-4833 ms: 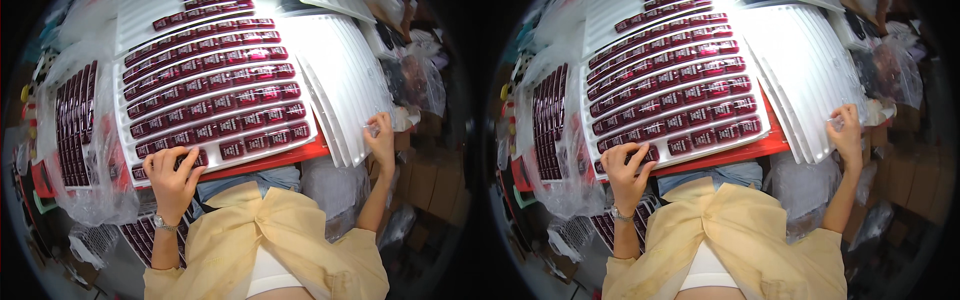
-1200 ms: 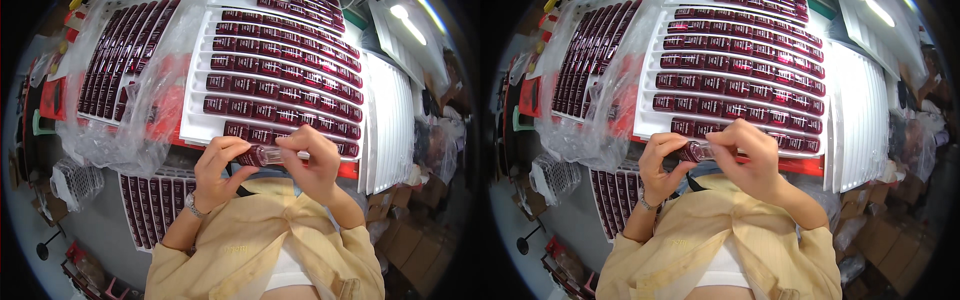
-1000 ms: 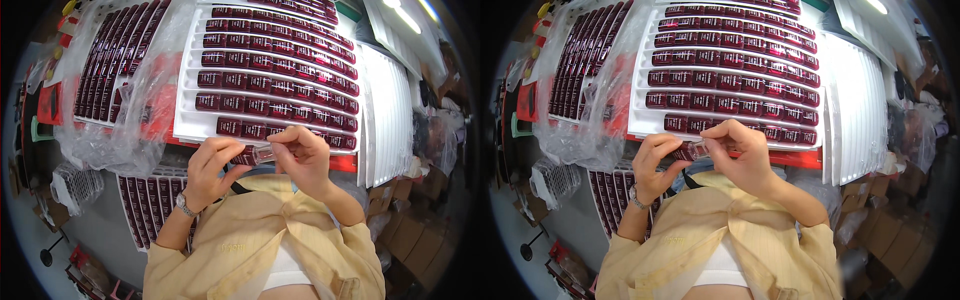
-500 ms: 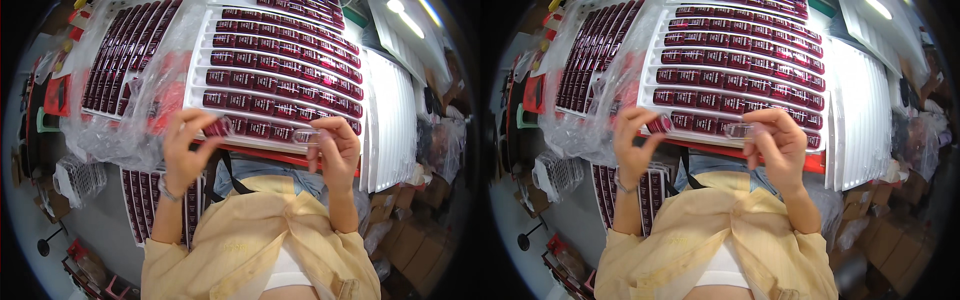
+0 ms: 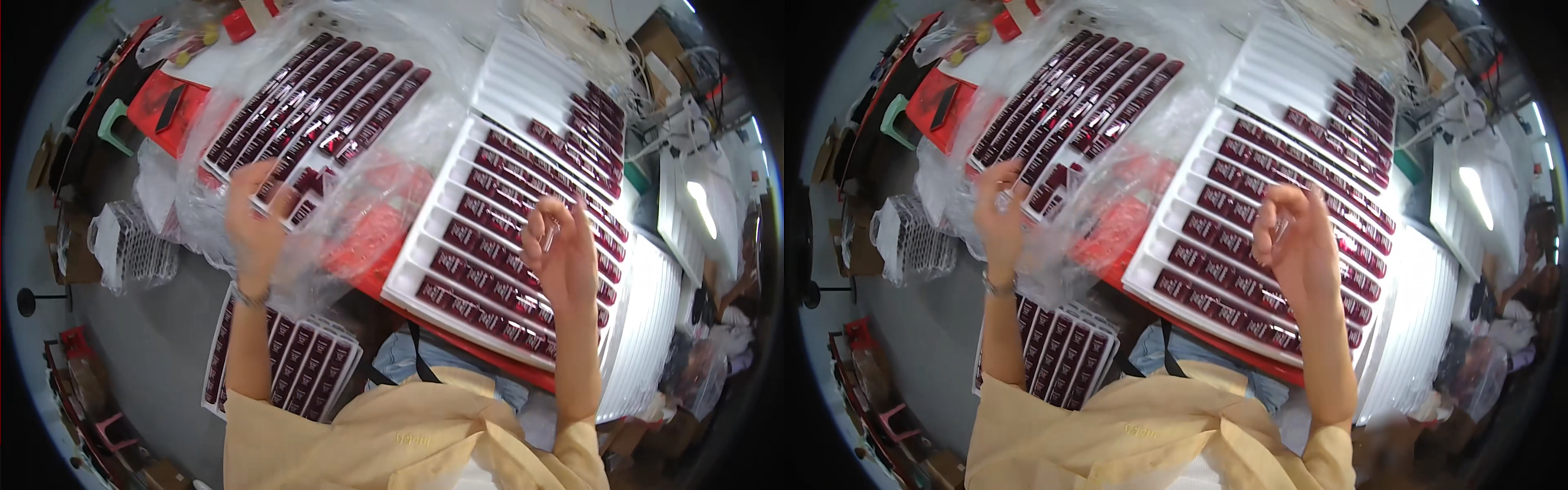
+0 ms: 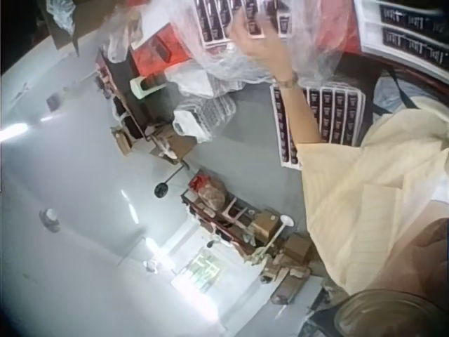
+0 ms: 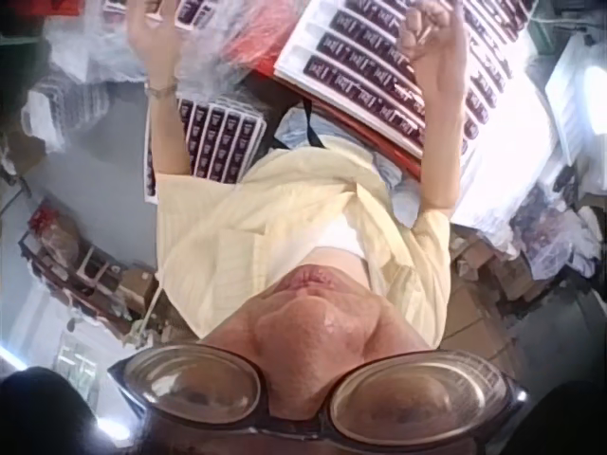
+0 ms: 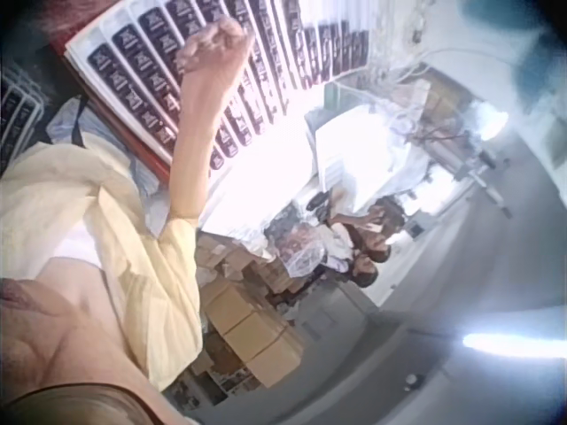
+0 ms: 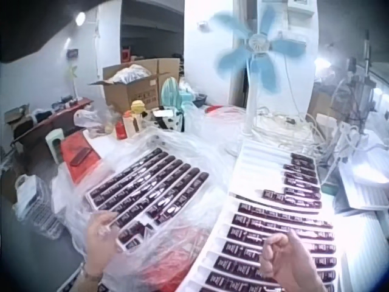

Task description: The person places small maroon cosmetic bottles into a white plastic tray with multiple slots. They pick up the bottles one by one from a pile and insert them into the tray, arranging them in neat rows. The person occasionally adjusts the bottles to ensure they fit securely within the designated slots.

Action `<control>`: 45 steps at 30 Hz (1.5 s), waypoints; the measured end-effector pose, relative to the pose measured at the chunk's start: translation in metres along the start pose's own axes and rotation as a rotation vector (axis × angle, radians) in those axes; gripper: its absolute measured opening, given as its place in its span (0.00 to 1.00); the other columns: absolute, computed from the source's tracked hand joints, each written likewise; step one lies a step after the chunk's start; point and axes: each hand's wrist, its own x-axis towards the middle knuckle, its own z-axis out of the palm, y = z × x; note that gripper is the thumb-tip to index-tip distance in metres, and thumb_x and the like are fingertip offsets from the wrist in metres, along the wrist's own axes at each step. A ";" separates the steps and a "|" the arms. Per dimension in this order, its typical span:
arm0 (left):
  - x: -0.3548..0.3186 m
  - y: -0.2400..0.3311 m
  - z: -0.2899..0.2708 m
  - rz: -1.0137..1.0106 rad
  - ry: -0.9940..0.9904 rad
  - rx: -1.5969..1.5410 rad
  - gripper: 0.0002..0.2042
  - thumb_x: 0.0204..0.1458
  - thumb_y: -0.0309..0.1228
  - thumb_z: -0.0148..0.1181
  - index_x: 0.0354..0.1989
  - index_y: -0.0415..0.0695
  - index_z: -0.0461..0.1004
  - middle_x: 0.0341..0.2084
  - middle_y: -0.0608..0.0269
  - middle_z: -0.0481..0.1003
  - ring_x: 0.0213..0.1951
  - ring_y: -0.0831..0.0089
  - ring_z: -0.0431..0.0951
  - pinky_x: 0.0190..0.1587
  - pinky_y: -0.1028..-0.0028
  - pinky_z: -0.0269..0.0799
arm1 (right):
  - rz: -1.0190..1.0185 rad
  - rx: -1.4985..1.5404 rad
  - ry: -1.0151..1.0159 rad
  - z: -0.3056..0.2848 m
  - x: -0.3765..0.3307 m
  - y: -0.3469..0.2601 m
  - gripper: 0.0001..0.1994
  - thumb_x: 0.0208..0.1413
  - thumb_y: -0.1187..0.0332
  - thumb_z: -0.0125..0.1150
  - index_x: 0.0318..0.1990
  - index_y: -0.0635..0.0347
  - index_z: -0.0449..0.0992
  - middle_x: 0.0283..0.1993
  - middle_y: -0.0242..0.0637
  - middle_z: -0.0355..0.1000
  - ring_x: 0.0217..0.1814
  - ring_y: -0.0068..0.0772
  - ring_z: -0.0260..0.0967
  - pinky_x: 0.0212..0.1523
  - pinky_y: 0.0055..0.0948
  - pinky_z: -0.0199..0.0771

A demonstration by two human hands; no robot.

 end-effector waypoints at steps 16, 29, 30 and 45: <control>0.075 -0.274 -0.047 -0.625 0.346 0.302 0.24 0.50 0.49 0.59 0.31 0.33 0.79 0.30 0.34 0.73 0.40 0.47 0.71 0.50 0.60 0.63 | 0.134 -0.667 0.155 0.047 0.319 0.079 0.17 0.52 0.60 0.62 0.25 0.68 0.70 0.19 0.35 0.64 0.15 0.26 0.58 0.13 0.29 0.53; 0.069 -0.209 -0.019 -0.342 0.544 -0.109 0.21 0.52 0.35 0.65 0.49 0.35 0.68 0.44 0.51 0.72 0.45 0.68 0.74 0.47 0.72 0.69 | 0.090 -0.573 0.224 0.082 0.322 0.076 0.17 0.50 0.60 0.67 0.22 0.62 0.69 0.15 0.30 0.61 0.10 0.23 0.54 0.10 0.25 0.47; 0.073 -0.212 -0.013 -0.370 0.591 -0.209 0.20 0.52 0.33 0.65 0.48 0.34 0.69 0.44 0.53 0.73 0.44 0.70 0.74 0.47 0.73 0.69 | 0.080 -0.535 0.213 0.082 0.319 0.074 0.16 0.50 0.61 0.66 0.22 0.62 0.69 0.16 0.31 0.61 0.10 0.22 0.55 0.10 0.25 0.47; 0.184 -0.116 -0.111 -0.221 0.339 -0.499 0.13 0.50 0.25 0.65 0.44 0.35 0.76 0.37 0.63 0.78 0.37 0.78 0.76 0.42 0.78 0.70 | -0.004 -0.170 0.044 0.106 0.191 0.019 0.12 0.52 0.67 0.63 0.24 0.60 0.69 0.16 0.28 0.62 0.11 0.18 0.52 0.12 0.22 0.47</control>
